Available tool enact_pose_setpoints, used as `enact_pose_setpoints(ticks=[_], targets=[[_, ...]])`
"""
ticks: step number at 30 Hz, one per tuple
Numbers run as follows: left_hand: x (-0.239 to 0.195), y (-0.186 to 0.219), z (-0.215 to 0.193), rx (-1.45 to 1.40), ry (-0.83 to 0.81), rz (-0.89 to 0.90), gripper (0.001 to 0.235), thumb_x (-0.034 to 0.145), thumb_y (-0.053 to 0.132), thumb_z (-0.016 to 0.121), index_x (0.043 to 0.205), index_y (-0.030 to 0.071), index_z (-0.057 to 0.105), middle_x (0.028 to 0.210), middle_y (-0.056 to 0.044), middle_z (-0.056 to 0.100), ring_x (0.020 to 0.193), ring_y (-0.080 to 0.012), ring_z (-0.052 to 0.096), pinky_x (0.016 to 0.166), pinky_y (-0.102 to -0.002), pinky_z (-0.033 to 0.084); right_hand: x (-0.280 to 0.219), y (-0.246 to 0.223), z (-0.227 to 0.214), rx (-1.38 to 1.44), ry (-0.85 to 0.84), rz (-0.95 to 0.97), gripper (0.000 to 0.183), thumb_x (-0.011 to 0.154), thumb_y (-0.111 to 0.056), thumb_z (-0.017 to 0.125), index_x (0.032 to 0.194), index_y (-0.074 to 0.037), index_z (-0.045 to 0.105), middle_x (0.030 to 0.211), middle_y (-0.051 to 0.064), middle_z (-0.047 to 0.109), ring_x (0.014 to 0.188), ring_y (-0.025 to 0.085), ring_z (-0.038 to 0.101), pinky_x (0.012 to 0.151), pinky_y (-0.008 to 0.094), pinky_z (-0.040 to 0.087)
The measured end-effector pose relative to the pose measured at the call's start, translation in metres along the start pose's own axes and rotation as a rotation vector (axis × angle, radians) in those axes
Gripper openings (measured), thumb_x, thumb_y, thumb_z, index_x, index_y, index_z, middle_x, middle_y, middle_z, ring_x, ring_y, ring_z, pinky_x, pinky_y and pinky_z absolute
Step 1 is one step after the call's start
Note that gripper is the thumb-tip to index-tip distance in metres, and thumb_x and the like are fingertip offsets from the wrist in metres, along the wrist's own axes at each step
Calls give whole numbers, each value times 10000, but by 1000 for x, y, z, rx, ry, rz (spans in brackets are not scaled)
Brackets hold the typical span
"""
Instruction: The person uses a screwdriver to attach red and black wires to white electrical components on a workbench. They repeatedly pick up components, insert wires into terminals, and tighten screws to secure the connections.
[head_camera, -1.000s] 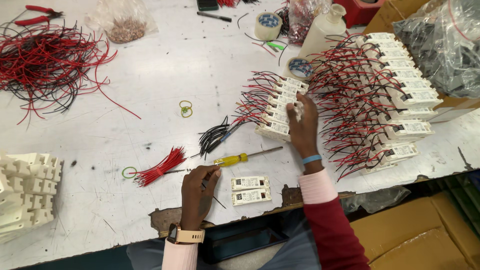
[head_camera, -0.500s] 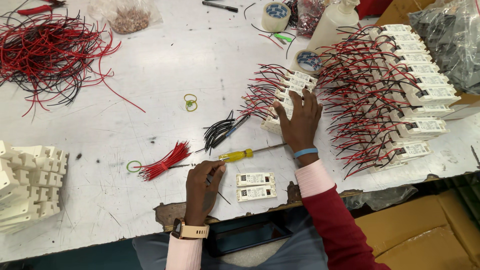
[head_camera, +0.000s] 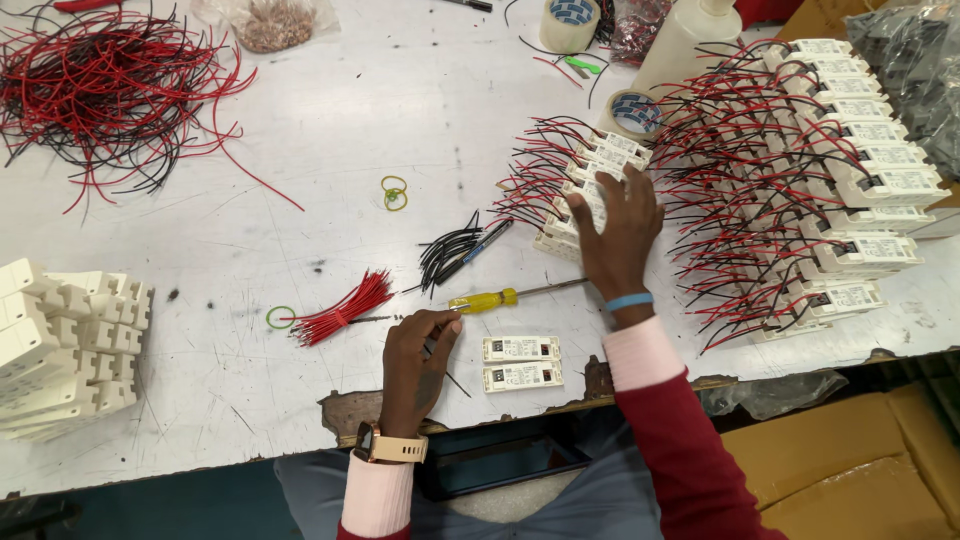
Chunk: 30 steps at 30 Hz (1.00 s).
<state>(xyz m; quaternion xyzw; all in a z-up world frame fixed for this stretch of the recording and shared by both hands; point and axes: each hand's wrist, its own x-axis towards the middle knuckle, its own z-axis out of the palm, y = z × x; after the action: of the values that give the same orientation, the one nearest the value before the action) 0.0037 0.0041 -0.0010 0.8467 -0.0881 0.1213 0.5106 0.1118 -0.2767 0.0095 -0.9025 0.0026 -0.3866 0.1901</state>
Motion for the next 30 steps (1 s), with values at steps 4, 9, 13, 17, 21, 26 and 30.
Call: enact_pose_setpoints(ticks=[4,9,13,17,21,26,30], targets=[[-2,-3,1,5,23,45,173,912,166,741,1019,33,767,858,-87,737,749,-212,634,736,-338,494,-24,-16,-36,139,27,-41,430,1064,-404,665,1280,-33,647,1449,231,542,1388,415,461,1168,538,356],[-1,-11,4,-70,72,154,117,910,76,718,1016,38,749,916,-107,741,789,-245,694,730,-347,540,-79,-62,-76,328,-301,-159,316,901,-219,783,1186,-110,700,1389,134,608,1330,354,538,1120,471,449],[-5,-15,2,-80,64,210,279,798,-49,618,1034,38,739,906,-106,732,852,-270,698,783,-353,556,-102,-91,-92,454,-530,-387,497,725,-305,838,1155,-96,703,1385,140,587,1309,394,506,1066,489,397],[-17,-12,-8,-98,205,126,249,897,-34,609,1104,54,717,1072,-114,710,1003,-276,680,894,-358,536,-104,-96,-89,471,-603,-404,447,719,-281,832,1127,-139,721,1365,63,629,1253,310,560,1041,441,408],[-8,-28,-45,173,429,179,254,898,-14,651,1121,74,735,1122,-128,699,1093,-319,636,986,-408,501,-104,-89,-81,518,-561,-427,417,750,-273,823,1137,-160,715,1348,47,651,1259,272,571,1051,424,412],[10,-46,-86,396,381,123,258,876,53,716,1134,48,726,1142,-149,689,1085,-341,611,931,-418,500,-104,-86,-82,530,-558,-408,522,743,-285,817,1213,-99,685,1345,36,658,1283,280,564,1053,427,404],[12,-47,-77,519,228,184,313,853,91,752,1154,12,710,1118,-141,692,1038,-330,624,901,-428,487,-107,-84,-79,531,-549,-394,493,754,-290,815,1197,-113,691,1353,32,659,1284,279,564,1062,428,404]])
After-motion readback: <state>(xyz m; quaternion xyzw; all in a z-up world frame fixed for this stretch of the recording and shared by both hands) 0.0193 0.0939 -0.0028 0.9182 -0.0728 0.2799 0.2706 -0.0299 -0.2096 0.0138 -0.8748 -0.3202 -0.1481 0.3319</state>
